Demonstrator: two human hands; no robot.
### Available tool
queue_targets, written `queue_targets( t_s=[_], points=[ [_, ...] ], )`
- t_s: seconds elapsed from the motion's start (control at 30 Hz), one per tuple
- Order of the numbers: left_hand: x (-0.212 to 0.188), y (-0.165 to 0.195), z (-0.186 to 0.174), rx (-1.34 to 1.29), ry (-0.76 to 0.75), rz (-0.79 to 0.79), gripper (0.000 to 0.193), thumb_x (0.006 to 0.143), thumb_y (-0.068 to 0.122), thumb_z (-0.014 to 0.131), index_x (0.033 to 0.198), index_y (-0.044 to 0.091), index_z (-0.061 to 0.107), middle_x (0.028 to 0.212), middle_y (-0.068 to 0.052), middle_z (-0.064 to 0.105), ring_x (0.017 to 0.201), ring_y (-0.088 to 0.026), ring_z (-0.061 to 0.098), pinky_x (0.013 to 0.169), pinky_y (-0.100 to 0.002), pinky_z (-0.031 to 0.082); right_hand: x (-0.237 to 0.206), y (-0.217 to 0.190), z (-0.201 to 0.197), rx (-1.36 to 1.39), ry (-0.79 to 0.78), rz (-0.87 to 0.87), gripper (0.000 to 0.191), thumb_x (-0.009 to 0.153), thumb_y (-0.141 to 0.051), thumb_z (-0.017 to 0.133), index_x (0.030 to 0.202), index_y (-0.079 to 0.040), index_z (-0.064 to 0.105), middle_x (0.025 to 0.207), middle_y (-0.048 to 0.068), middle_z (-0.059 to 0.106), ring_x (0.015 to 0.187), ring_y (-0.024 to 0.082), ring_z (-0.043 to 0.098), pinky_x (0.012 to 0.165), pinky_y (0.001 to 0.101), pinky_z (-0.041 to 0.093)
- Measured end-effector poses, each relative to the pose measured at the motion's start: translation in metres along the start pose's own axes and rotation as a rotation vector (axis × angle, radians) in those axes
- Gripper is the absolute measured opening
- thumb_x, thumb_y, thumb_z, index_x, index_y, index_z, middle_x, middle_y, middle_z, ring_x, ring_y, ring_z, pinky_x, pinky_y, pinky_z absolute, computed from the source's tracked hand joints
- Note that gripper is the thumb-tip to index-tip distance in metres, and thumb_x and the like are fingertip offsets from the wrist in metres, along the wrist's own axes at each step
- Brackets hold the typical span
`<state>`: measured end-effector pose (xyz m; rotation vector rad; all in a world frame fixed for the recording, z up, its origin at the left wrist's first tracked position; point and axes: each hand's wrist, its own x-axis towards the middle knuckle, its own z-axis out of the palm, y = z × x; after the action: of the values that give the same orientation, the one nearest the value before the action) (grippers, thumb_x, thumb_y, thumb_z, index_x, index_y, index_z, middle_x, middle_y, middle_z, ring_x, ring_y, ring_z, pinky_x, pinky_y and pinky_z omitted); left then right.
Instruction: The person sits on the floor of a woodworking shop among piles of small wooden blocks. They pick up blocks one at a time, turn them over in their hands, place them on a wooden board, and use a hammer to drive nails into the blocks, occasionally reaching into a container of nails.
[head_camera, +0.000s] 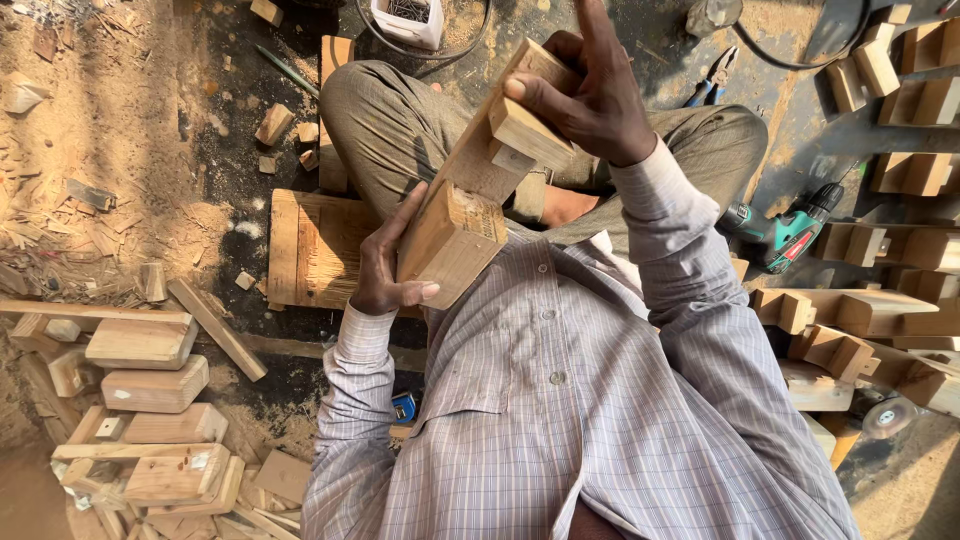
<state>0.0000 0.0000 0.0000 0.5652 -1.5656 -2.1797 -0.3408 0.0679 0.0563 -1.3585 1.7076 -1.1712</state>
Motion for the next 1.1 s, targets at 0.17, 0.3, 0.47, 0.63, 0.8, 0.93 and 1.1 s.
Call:
queue_targets(
  t_s=[0.17, 0.3, 0.47, 0.63, 0.8, 0.93, 1.1],
  points=[
    [-0.012, -0.002, -0.004, -0.097, 0.036, -0.09, 0.121, 0.061, 0.04, 0.082, 0.162, -0.006, 0.033, 0.163, -0.026, 0.045, 0.15, -0.033, 0.049, 0.128, -0.042, 0.036, -0.026, 0.024, -0.031, 0.286, -0.169, -0.094, 0.104, 0.109, -0.014, 0.082, 0.169, -0.022, -0.002, 0.159, 0.017, 0.044, 0.116, 0.017, 0.063, 0.102, 0.0363, 0.062],
    [-0.012, 0.001, -0.011, -0.051, 0.02, -0.071, 0.12, 0.064, 0.039, 0.084, 0.162, -0.005, 0.033, 0.165, -0.023, 0.042, 0.152, -0.031, 0.045, 0.13, -0.041, 0.033, -0.034, 0.027, -0.026, 0.548, -0.123, -0.034, 0.109, 0.1, -0.013, 0.082, 0.169, -0.019, -0.001, 0.166, 0.017, 0.043, 0.129, 0.019, 0.061, 0.117, 0.0385, 0.057],
    [-0.007, 0.006, -0.003, 0.151, -0.045, -0.102, 0.12, 0.062, 0.044, 0.081, 0.162, -0.005, 0.038, 0.148, -0.019, 0.056, 0.14, -0.03, 0.055, 0.123, -0.039, 0.04, -0.024, 0.034, -0.003, 0.112, 0.019, 0.03, 0.084, 0.111, -0.019, 0.074, 0.166, -0.017, 0.011, 0.132, 0.014, 0.068, 0.119, 0.022, 0.066, 0.107, 0.0391, 0.054],
    [-0.005, 0.005, 0.008, 0.148, -0.045, -0.072, 0.119, 0.064, 0.045, 0.081, 0.162, -0.005, 0.036, 0.152, -0.021, 0.053, 0.143, -0.032, 0.053, 0.125, -0.041, 0.039, -0.009, 0.043, -0.005, -0.007, 0.346, 0.09, 0.082, 0.11, -0.028, 0.077, 0.166, -0.015, 0.018, 0.123, 0.014, 0.071, 0.11, 0.022, 0.072, 0.098, 0.0379, 0.06],
    [0.001, 0.009, 0.003, 0.143, -0.06, -0.105, 0.12, 0.063, 0.049, 0.078, 0.161, -0.005, 0.036, 0.15, -0.023, 0.055, 0.142, -0.033, 0.055, 0.123, -0.043, 0.041, -0.021, 0.031, -0.006, -0.053, 0.099, -0.073, 0.082, 0.11, -0.037, 0.079, 0.166, -0.013, 0.025, 0.114, 0.014, 0.075, 0.1, 0.022, 0.077, 0.089, 0.0367, 0.066],
    [0.0, 0.0, 0.002, 0.188, -0.043, -0.071, 0.119, 0.064, 0.052, 0.079, 0.162, -0.005, 0.039, 0.153, -0.025, 0.054, 0.144, -0.036, 0.055, 0.124, -0.046, 0.043, -0.02, 0.027, -0.008, -0.191, 0.044, 0.043, 0.084, 0.108, -0.045, 0.083, 0.166, -0.013, 0.031, 0.107, 0.013, 0.078, 0.093, 0.02, 0.081, 0.081, 0.0366, 0.069],
    [-0.005, -0.007, 0.006, 0.163, -0.029, -0.071, 0.122, 0.064, 0.055, 0.082, 0.161, -0.005, 0.037, 0.147, -0.027, 0.057, 0.139, -0.038, 0.059, 0.121, -0.048, 0.047, -0.037, 0.031, -0.02, 0.028, -0.058, -0.016, 0.095, 0.11, -0.027, 0.082, 0.17, -0.015, 0.009, 0.12, 0.016, 0.074, 0.108, 0.023, 0.078, 0.093, 0.0366, 0.068]
  ],
)
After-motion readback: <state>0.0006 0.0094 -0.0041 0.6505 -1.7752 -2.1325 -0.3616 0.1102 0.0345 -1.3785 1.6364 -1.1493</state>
